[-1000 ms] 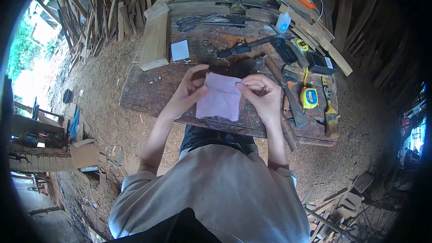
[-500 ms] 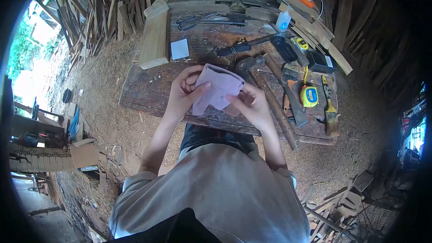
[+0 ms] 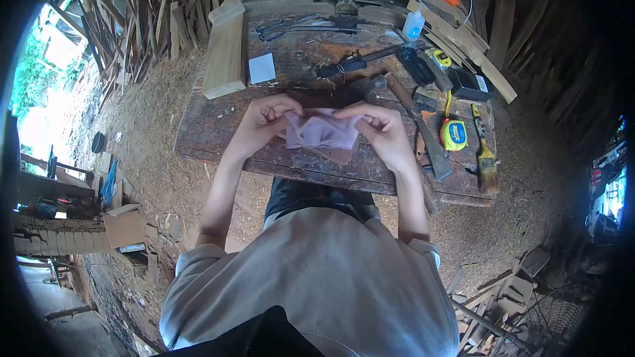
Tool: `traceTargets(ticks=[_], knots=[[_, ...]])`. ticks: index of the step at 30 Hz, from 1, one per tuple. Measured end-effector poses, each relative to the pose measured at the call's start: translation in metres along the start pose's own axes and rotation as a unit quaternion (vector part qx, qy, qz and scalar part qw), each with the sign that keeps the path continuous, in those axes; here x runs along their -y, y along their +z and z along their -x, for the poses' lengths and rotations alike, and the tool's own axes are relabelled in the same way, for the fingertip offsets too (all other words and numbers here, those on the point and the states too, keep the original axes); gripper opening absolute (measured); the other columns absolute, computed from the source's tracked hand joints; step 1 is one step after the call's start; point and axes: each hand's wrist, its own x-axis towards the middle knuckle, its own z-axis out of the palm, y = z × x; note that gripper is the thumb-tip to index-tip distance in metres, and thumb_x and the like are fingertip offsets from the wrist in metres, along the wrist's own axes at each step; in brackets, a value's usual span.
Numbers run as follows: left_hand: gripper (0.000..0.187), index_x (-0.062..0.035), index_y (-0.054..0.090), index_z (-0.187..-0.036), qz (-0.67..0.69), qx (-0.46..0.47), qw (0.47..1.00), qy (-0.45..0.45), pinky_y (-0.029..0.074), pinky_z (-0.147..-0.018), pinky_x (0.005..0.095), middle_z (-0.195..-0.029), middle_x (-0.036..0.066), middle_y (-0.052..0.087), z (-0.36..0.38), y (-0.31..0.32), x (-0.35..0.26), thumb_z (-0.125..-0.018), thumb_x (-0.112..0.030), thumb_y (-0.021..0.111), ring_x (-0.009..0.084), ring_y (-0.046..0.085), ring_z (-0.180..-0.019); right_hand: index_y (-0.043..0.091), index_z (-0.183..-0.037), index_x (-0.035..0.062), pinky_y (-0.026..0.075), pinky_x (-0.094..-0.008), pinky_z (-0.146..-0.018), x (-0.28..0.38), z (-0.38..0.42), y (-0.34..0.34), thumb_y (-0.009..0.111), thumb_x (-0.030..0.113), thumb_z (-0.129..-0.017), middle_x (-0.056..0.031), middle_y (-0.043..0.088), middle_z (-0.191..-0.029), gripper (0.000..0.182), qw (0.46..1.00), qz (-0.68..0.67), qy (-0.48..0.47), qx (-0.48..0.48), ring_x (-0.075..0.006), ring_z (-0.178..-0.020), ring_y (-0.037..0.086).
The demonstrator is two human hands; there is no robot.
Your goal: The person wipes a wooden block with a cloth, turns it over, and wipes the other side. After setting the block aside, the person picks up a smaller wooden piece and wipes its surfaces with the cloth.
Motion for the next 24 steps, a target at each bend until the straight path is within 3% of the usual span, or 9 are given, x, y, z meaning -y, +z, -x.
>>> traceTargets(ticks=[5, 8, 11, 13, 14, 15, 16, 20, 24], knots=[[0.019, 0.0041, 0.064, -0.107, -0.049, 0.078, 0.995, -0.031, 0.053, -0.078, 0.0228, -0.102, 0.003, 0.066, -0.008, -0.007, -0.013, -0.092, 0.01, 0.055, 0.0098, 0.065, -0.09, 0.071, -0.106, -0.0043, 0.047, -0.0265, -0.087, 0.006, 0.0, -0.003, 0.051, -0.015, -0.088, -0.0083, 0.064, -0.112, 0.029, 0.997, -0.065, 0.039, 0.031, -0.0154, -0.099, 0.064], [0.02, 0.0029, 0.066, -0.111, 0.115, 0.055, 0.988, -0.088, 0.053, -0.084, 0.0246, -0.11, 0.006, 0.065, -0.011, -0.002, -0.013, -0.091, 0.003, 0.062, 0.0108, 0.063, -0.1, 0.068, -0.112, -0.0021, 0.047, -0.0261, -0.084, -0.001, 0.001, 0.009, 0.056, -0.012, -0.089, -0.0062, 0.062, -0.112, 0.028, 0.992, -0.123, 0.039, -0.012, -0.0144, -0.097, 0.062], [0.053, 0.0003, 0.058, -0.129, -0.065, 0.058, 0.996, -0.033, 0.049, -0.098, 0.0342, -0.119, 0.012, 0.064, -0.009, -0.004, -0.011, -0.083, -0.018, 0.078, 0.0211, 0.061, -0.114, 0.063, -0.117, -0.0006, 0.049, -0.0265, -0.08, 0.001, 0.006, 0.022, 0.063, -0.008, -0.088, -0.0043, 0.062, -0.107, 0.03, 0.996, 0.043, -0.016, -0.071, -0.0118, -0.096, 0.06], [0.087, -0.0058, 0.046, -0.143, -0.361, 0.02, 0.926, 0.109, 0.042, -0.109, 0.0432, -0.139, 0.015, 0.053, -0.009, -0.013, -0.019, -0.071, -0.031, 0.088, 0.0314, 0.052, -0.129, 0.063, -0.111, -0.0009, 0.05, -0.0275, -0.078, 0.014, 0.01, 0.027, 0.069, -0.008, -0.081, -0.0086, 0.06, -0.099, 0.031, 0.944, 0.275, -0.098, -0.153, -0.0191, -0.091, 0.062], [0.087, -0.0058, 0.046, -0.143, -0.356, 0.019, 0.928, 0.106, 0.042, -0.109, 0.0432, -0.139, 0.015, 0.053, -0.008, -0.023, -0.016, -0.071, -0.031, 0.088, 0.0314, 0.052, -0.129, 0.062, -0.109, -0.0011, 0.05, -0.0281, -0.077, 0.018, 0.013, 0.029, 0.071, -0.007, -0.078, -0.0107, 0.06, -0.095, 0.033, 0.893, 0.385, -0.137, -0.188, -0.0227, -0.089, 0.063], [0.099, -0.0049, 0.04, -0.146, -0.411, 0.035, 0.907, 0.079, 0.036, -0.113, 0.0458, -0.137, 0.017, 0.053, -0.006, -0.034, -0.01, -0.067, -0.036, 0.09, 0.0356, 0.051, -0.128, 0.062, -0.104, -0.001, 0.052, -0.0334, -0.083, 0.015, 0.021, 0.03, 0.07, -0.009, -0.074, -0.0157, 0.058, -0.102, 0.032, 0.89, 0.4, -0.14, -0.167, -0.0321, -0.097, 0.063], [0.11, -0.0039, 0.034, -0.148, -0.466, 0.05, 0.882, 0.052, 0.03, -0.117, 0.0485, -0.135, 0.019, 0.054, -0.004, -0.04, -0.004, -0.062, -0.041, 0.092, 0.0398, 0.051, -0.127, 0.062, -0.104, -0.001, 0.052, -0.0334, -0.083, 0.01, 0.027, 0.033, 0.07, -0.009, -0.074, -0.0157, 0.058, -0.102, 0.032, 0.891, 0.4, -0.137, -0.163, -0.0321, -0.097, 0.063], [0.114, -0.004, 0.034, -0.149, -0.333, -0.019, 0.942, 0.018, 0.026, -0.12, 0.0505, -0.138, 0.022, 0.05, 0.011, -0.021, 0.013, -0.06, -0.045, 0.092, 0.0394, 0.048, -0.132, 0.058, -0.102, -0.0041, 0.043, -0.0468, -0.108, -0.007, 0.04, 0.058, 0.063, -0.011, -0.075, -0.024, 0.046, -0.143, 0.029, 0.901, 0.421, -0.101, -0.009, -0.0427, -0.135, 0.045], [0.127, -0.004, 0.02, -0.154, -0.392, -0.119, 0.912, 0.026, 0.038, -0.112, 0.0454, -0.138, 0.021, 0.05, 0.031, 0.02, 0.027, -0.057, -0.04, 0.095, 0.0374, 0.051, -0.13, 0.055, -0.123, -0.0036, 0.033, -0.0499, -0.116, -0.022, 0.018, 0.072, 0.062, -0.005, -0.078, -0.0226, 0.045, -0.147, 0.046, 0.88, 0.465, -0.097, 0.019, -0.0406, -0.141, 0.038]])
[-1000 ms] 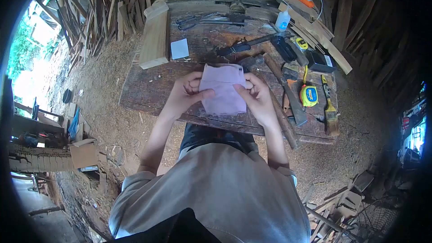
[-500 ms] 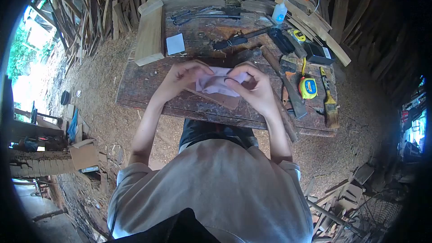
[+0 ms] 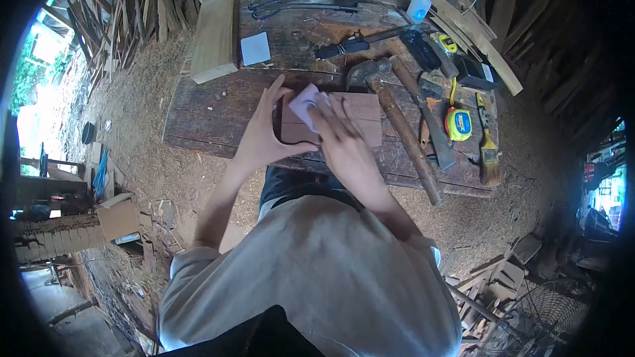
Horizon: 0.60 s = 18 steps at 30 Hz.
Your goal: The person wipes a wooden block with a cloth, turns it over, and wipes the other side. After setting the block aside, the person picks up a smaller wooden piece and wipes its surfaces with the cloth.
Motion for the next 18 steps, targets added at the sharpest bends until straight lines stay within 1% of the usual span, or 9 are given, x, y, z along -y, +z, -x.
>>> traceTargets(ticks=[1, 4, 6, 9, 11, 12, 14, 16, 18], knots=[[0.128, -0.0052, 0.019, -0.154, 0.069, -0.021, 0.997, -0.022, 0.041, -0.11, 0.0461, -0.137, 0.023, 0.051, 0.003, 0.005, 0.0, -0.057, -0.039, 0.095, 0.0386, 0.052, -0.129, 0.053, -0.131, -0.0035, 0.03, -0.0509, -0.118, 0.001, -0.007, 0.005, 0.061, -0.003, -0.079, -0.0218, 0.046, -0.147, 0.052, 0.999, 0.04, -0.031, 0.003, -0.0397, -0.141, 0.038], [0.131, -0.0057, 0.016, -0.155, 0.094, -0.032, 0.994, -0.042, 0.043, -0.108, 0.0462, -0.134, 0.025, 0.052, 0.006, 0.007, 0.006, -0.056, -0.037, 0.095, 0.0383, 0.054, -0.127, 0.05, -0.137, -0.0024, 0.026, -0.0518, -0.12, 0.003, -0.016, 0.02, 0.061, -0.001, -0.079, -0.0204, 0.045, -0.148, 0.059, 0.996, 0.023, -0.086, 0.027, -0.0373, -0.142, 0.038], [0.131, -0.0068, 0.015, -0.155, 0.095, -0.023, 0.994, -0.041, 0.043, -0.107, 0.0455, -0.134, 0.025, 0.053, 0.007, 0.005, 0.003, -0.056, -0.034, 0.096, 0.0372, 0.054, -0.127, 0.053, -0.134, -0.003, 0.026, -0.0522, -0.12, -0.012, -0.006, 0.001, 0.057, -0.002, -0.08, -0.0207, 0.048, -0.146, 0.054, 0.995, 0.02, -0.096, 0.033, -0.0368, -0.139, 0.042], [0.13, -0.0085, 0.016, -0.155, 0.09, -0.024, 0.995, -0.031, 0.044, -0.107, 0.0456, -0.134, 0.024, 0.053, 0.003, 0.004, 0.0, -0.056, -0.032, 0.096, 0.0364, 0.055, -0.126, 0.057, -0.131, -0.0043, 0.027, -0.0534, -0.119, -0.042, 0.016, -0.019, 0.056, -0.003, -0.079, -0.0219, 0.053, -0.141, 0.051, 0.992, 0.115, -0.059, -0.007, -0.0376, -0.135, 0.047], [0.129, -0.0081, 0.02, -0.154, 0.132, -0.024, 0.99, -0.046, 0.044, -0.107, 0.0456, -0.133, 0.023, 0.054, 0.003, 0.007, -0.001, -0.054, -0.034, 0.097, 0.0355, 0.055, -0.126, 0.058, -0.127, -0.0061, 0.029, -0.0543, -0.118, -0.032, 0.013, -0.018, 0.056, -0.004, -0.078, -0.0223, 0.056, -0.137, 0.049, 0.994, 0.099, -0.026, -0.046, -0.0382, -0.132, 0.051], [0.129, -0.0081, 0.02, -0.154, 0.135, -0.02, 0.99, -0.044, 0.044, -0.107, 0.0456, -0.133, 0.023, 0.054, 0.003, 0.008, 0.0, -0.054, -0.034, 0.097, 0.0355, 0.055, -0.126, 0.058, -0.126, -0.0071, 0.029, -0.0533, -0.118, -0.022, 0.01, 0.001, 0.058, -0.005, -0.076, -0.0227, 0.056, -0.136, 0.049, 0.995, 0.099, -0.012, -0.021, -0.0367, -0.134, 0.049], [0.131, -0.0062, 0.021, -0.154, 0.14, -0.031, 0.987, -0.072, 0.043, -0.107, 0.0453, -0.131, 0.022, 0.055, 0.006, 0.009, 0.003, -0.052, -0.037, 0.098, 0.0347, 0.055, -0.125, 0.057, -0.127, -0.0075, 0.029, -0.0512, -0.119, 0.008, -0.009, 0.021, 0.057, -0.005, -0.076, -0.0223, 0.057, -0.136, 0.051, 0.995, 0.051, -0.077, -0.023, -0.0352, -0.135, 0.048], [0.131, -0.0056, 0.02, -0.153, 0.123, -0.03, 0.99, -0.058, 0.044, -0.106, 0.0458, -0.131, 0.024, 0.054, 0.007, 0.008, 0.002, -0.052, -0.038, 0.098, 0.0363, 0.055, -0.126, 0.058, -0.126, -0.0077, 0.029, -0.0517, -0.119, -0.007, -0.003, 0.007, 0.057, -0.005, -0.076, -0.0213, 0.057, -0.136, 0.05, 0.995, -0.02, -0.097, 0.01, -0.0336, -0.137, 0.047], [0.132, -0.0046, 0.018, -0.153, 0.093, -0.033, 0.995, -0.028, 0.047, -0.103, 0.0466, -0.129, 0.027, 0.054, 0.006, 0.007, 0.002, -0.052, -0.038, 0.097, 0.0394, 0.054, -0.126, 0.064, -0.118, -0.0085, 0.026, -0.0573, -0.118, -0.042, 0.017, -0.022, 0.056, -0.009, -0.075, -0.0221, 0.062, -0.13, 0.044, 0.998, 0.056, -0.036, -0.008, -0.0335, -0.133, 0.051]])
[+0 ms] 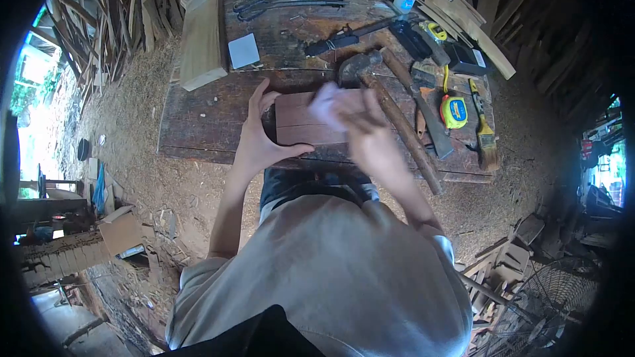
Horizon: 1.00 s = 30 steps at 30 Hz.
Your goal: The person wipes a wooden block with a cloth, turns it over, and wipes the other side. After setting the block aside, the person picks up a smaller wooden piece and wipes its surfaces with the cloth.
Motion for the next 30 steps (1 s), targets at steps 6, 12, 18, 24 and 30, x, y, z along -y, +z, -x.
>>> traceTargets(ticks=[6, 12, 18, 24, 30], knots=[[0.131, -0.0047, 0.02, -0.153, 0.02, 0.002, 1.0, -0.018, 0.046, -0.104, 0.0457, -0.13, 0.026, 0.054, -0.001, 0.002, -0.002, -0.052, -0.037, 0.097, 0.0379, 0.055, -0.125, 0.059, -0.127, -0.0054, 0.029, -0.0568, -0.117, 0.039, -0.036, 0.043, 0.056, -0.009, -0.074, -0.021, 0.058, -0.135, 0.052, 0.999, -0.037, -0.027, -0.015, -0.0376, -0.138, 0.045], [0.134, -0.0072, 0.021, -0.154, 0.013, 0.007, 1.0, -0.011, 0.046, -0.105, 0.0446, -0.13, 0.023, 0.055, -0.002, -0.001, 0.004, -0.05, -0.039, 0.098, 0.0361, 0.056, -0.124, 0.06, -0.123, -0.0066, 0.032, -0.0549, -0.116, -0.001, -0.007, -0.007, 0.058, -0.008, -0.075, -0.0231, 0.058, -0.134, 0.048, 0.998, 0.0, 0.055, -0.001, -0.0391, -0.132, 0.05], [0.135, -0.0055, 0.021, -0.154, 0.033, 0.0, 0.999, -0.01, 0.045, -0.105, 0.0443, -0.129, 0.022, 0.055, 0.0, 0.001, 0.01, -0.049, -0.039, 0.099, 0.035, 0.056, -0.124, 0.053, -0.13, -0.0112, 0.026, -0.0563, -0.119, 0.046, -0.027, 0.016, 0.058, 0.0, -0.075, -0.0283, 0.058, -0.131, 0.056, 0.999, -0.042, -0.024, -0.003, -0.043, -0.135, 0.046], [0.135, -0.0048, 0.02, -0.154, 0.048, -0.004, 0.999, -0.017, 0.044, -0.106, 0.044, -0.129, 0.022, 0.055, -0.001, 0.002, 0.003, -0.048, -0.035, 0.099, 0.0352, 0.056, -0.124, 0.056, -0.122, -0.0186, 0.025, -0.0588, -0.118, 0.019, -0.01, -0.006, 0.054, 0.005, -0.079, -0.036, 0.055, -0.129, 0.048, 0.991, 0.125, 0.039, -0.032, -0.0488, -0.13, 0.049], [0.136, -0.0054, 0.02, -0.155, 0.077, -0.005, 0.997, -0.008, 0.044, -0.107, 0.0452, -0.132, 0.023, 0.054, 0.0, 0.002, 0.015, -0.047, -0.035, 0.099, 0.0363, 0.054, -0.127, 0.047, -0.132, -0.0177, 0.026, -0.0546, -0.118, 0.042, -0.007, 0.018, 0.069, 0.035, -0.087, -0.0374, 0.047, -0.138, 0.072, 0.998, 0.046, -0.027, 0.026, -0.0474, -0.136, 0.041]])
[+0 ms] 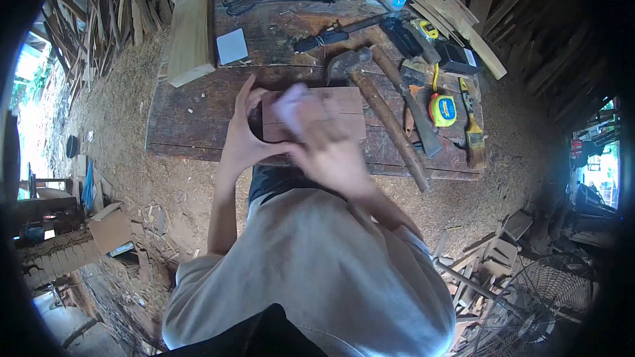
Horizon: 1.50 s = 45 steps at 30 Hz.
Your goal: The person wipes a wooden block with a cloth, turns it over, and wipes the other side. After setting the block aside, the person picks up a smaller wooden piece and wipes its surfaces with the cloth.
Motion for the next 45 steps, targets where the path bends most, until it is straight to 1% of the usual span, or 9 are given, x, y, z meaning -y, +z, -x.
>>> traceTargets(ticks=[3, 8, 12, 22, 24, 28, 32, 40, 45], knots=[[0.136, -0.0059, 0.021, -0.155, -0.019, 0.001, 1.0, -0.009, 0.042, -0.109, 0.0446, -0.133, 0.022, 0.053, -0.002, 0.0, -0.013, -0.046, -0.035, 0.099, 0.0358, 0.054, -0.127, 0.038, -0.137, -0.02, 0.026, -0.0569, -0.117, -0.032, 0.012, -0.011, 0.066, 0.049, -0.086, -0.0411, 0.041, -0.141, 0.091, 0.984, 0.146, 0.1, -0.025, -0.0513, -0.137, 0.037], [0.135, -0.0057, 0.021, -0.155, 0.008, 0.019, 1.0, 0.003, 0.042, -0.11, 0.0442, -0.132, 0.02, 0.054, -0.001, -0.003, -0.002, -0.048, -0.035, 0.099, 0.035, 0.053, -0.128, 0.039, -0.137, -0.0199, 0.023, -0.0555, -0.118, 0.031, -0.031, 0.025, 0.066, 0.062, -0.078, -0.0398, 0.039, -0.143, 0.104, 1.0, 0.001, 0.003, -0.009, -0.0522, -0.14, 0.033], [0.134, -0.005, 0.02, -0.155, 0.028, 0.021, 0.999, -0.006, 0.04, -0.111, 0.0435, -0.133, 0.019, 0.052, 0.001, -0.006, -0.005, -0.05, -0.032, 0.099, 0.0342, 0.051, -0.13, 0.036, -0.14, -0.0181, 0.021, -0.0561, -0.119, -0.02, 0.005, -0.006, 0.057, 0.065, -0.085, -0.0373, 0.04, -0.144, 0.102, 0.99, 0.118, 0.072, -0.009, -0.0498, -0.142, 0.03], [0.143, -0.006, 0.01, -0.157, 0.061, 0.018, 0.998, -0.028, 0.036, -0.115, 0.0421, -0.137, 0.02, 0.051, 0.003, -0.006, -0.001, -0.048, -0.028, 0.101, 0.0297, 0.051, -0.13, 0.035, -0.139, -0.0209, 0.026, -0.0558, -0.117, 0.015, -0.016, 0.012, 0.069, 0.056, -0.078, -0.0395, 0.039, -0.143, 0.104, 0.996, -0.025, 0.088, -0.009, -0.0519, -0.139, 0.035], [0.144, -0.0056, 0.01, -0.157, 0.054, 0.009, 0.998, -0.031, 0.036, -0.115, 0.0422, -0.137, 0.02, 0.05, 0.001, -0.007, -0.007, -0.048, -0.029, 0.101, 0.0302, 0.05, -0.131, 0.033, -0.14, -0.0208, 0.024, -0.0576, -0.117, -0.029, 0.009, 0.003, 0.066, 0.059, -0.08, -0.0416, 0.036, -0.144, 0.105, 0.982, 0.146, 0.122, -0.021, -0.0521, -0.139, 0.034], [0.144, -0.0049, 0.009, -0.157, 0.057, 0.027, 0.998, -0.027, 0.037, -0.114, 0.043, -0.137, 0.022, 0.051, 0.001, -0.004, 0.003, -0.048, -0.027, 0.099, 0.0319, 0.05, -0.131, 0.034, -0.14, -0.021, 0.025, -0.0567, -0.117, 0.014, -0.02, 0.017, 0.062, 0.063, -0.079, -0.0421, 0.035, -0.144, 0.107, 0.976, 0.132, 0.163, -0.05, -0.0543, -0.14, 0.03], [0.144, -0.0035, 0.007, -0.157, 0.113, 0.022, 0.993, -0.007, 0.038, -0.114, 0.0437, -0.136, 0.023, 0.052, 0.005, -0.009, 0.007, -0.047, -0.026, 0.097, 0.0342, 0.05, -0.131, 0.036, -0.139, -0.0199, 0.031, -0.0542, -0.114, 0.04, -0.035, 0.038, 0.066, 0.06, -0.076, -0.0387, 0.039, -0.143, 0.106, 0.999, -0.002, 0.009, -0.033, -0.0502, -0.136, 0.039], [0.144, -0.0036, 0.004, -0.157, -0.001, 0.014, 1.0, -0.008, 0.041, -0.111, 0.0431, -0.132, 0.023, 0.055, 0.0, 0.002, -0.012, -0.052, -0.032, 0.099, 0.0332, 0.054, -0.127, 0.033, -0.141, -0.0202, 0.022, -0.0572, -0.118, 0.007, -0.018, 0.023, 0.057, 0.055, -0.089, -0.0397, 0.033, -0.147, 0.094, 0.963, 0.152, 0.207, -0.077, -0.0502, -0.142, 0.03], [0.147, -0.0044, 0.002, -0.157, 0.06, 0.022, 0.998, 0.011, 0.041, -0.11, 0.0435, -0.133, 0.023, 0.054, 0.007, -0.007, 0.004, -0.05, -0.031, 0.099, 0.0333, 0.054, -0.127, 0.033, -0.141, -0.0193, 0.021, -0.0555, -0.119, 0.04, -0.035, 0.041, 0.065, 0.05, -0.082, -0.039, 0.032, -0.148, 0.096, 0.999, -0.026, 0.009, -0.02, -0.0491, -0.143, 0.029]])
